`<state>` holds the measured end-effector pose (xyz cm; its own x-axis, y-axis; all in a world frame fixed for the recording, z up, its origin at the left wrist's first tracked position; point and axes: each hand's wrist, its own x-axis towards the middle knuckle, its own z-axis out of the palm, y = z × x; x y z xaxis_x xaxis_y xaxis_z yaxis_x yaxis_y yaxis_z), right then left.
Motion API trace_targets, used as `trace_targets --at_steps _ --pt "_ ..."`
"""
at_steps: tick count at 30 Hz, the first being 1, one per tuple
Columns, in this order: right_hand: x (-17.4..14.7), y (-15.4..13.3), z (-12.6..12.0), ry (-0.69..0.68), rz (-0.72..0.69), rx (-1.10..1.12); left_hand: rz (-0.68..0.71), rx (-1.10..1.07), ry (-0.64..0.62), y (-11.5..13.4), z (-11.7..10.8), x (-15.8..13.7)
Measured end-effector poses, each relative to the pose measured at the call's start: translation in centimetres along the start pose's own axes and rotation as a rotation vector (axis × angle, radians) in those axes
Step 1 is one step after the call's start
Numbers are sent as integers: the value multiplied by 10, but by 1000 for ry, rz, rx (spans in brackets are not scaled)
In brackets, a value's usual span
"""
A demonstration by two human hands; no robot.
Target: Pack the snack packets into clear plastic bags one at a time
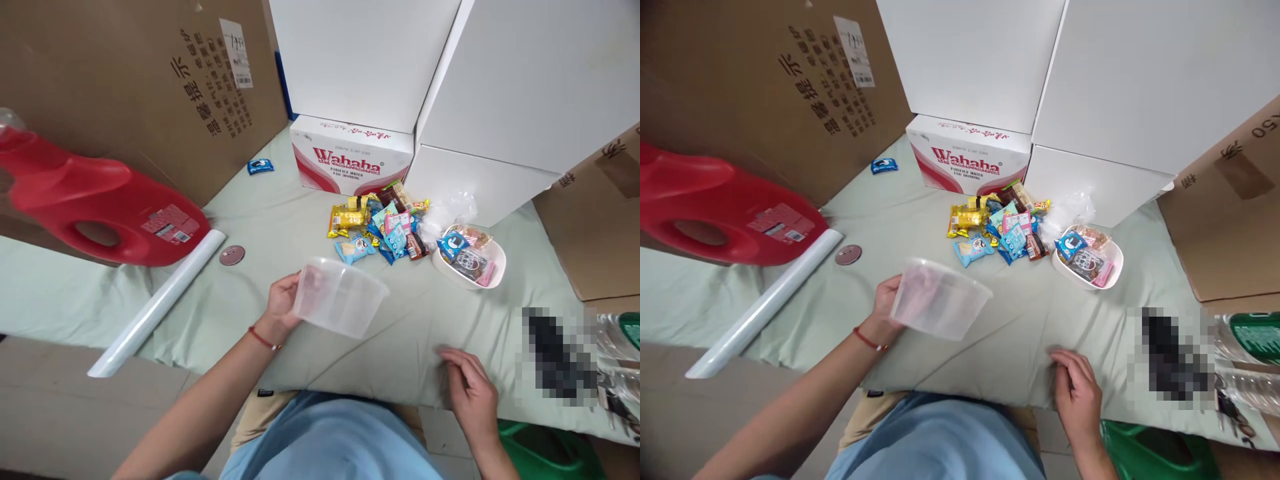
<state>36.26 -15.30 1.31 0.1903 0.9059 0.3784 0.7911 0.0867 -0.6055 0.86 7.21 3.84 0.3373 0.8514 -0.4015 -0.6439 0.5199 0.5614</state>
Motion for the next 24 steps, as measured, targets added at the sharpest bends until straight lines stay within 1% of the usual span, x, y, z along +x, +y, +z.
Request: trace_targets --at_steps 2,3,5,7,8,9,10,11,13,14,16,18,20,22,24 --pt "14 -23 5 -73 92 195 -26 52 -32 -6 -21 -22" --pt "22 -35 11 -142 136 312 -35 67 -47 -9 -27 -31" --pt "41 -61 28 -342 189 588 -36 99 -87 -13 -31 -44" --pt "61 -82 47 -567 152 818 -12 152 -123 -12 -30 -52" --pt "71 -91 55 -658 105 882 7 180 -119 -9 -29 -54" --pt "80 -98 63 -712 50 909 30 203 -97 -4 -28 -56" --pt "88 -103 69 -722 -4 907 60 219 -57 3 -27 -57" --pt "96 -107 73 -690 -67 887 107 235 -7 12 -26 -57" --pt "107 -110 80 -535 -219 800 236 318 101 35 -25 -52" --pt "111 -110 83 -440 -310 737 321 401 159 48 -25 -47" --pt "116 -107 91 -272 -480 605 479 650 303 75 -23 -27" --pt "116 -104 99 -168 -580 503 620 884 452 103 -22 3" --pt "112 -100 108 -138 -625 448 723 1123 597 130 -21 43" --pt "109 -96 114 -146 -651 405 779 1405 758 156 -23 86" --pt "108 -92 117 -164 -647 362 762 1487 810 180 -28 127"
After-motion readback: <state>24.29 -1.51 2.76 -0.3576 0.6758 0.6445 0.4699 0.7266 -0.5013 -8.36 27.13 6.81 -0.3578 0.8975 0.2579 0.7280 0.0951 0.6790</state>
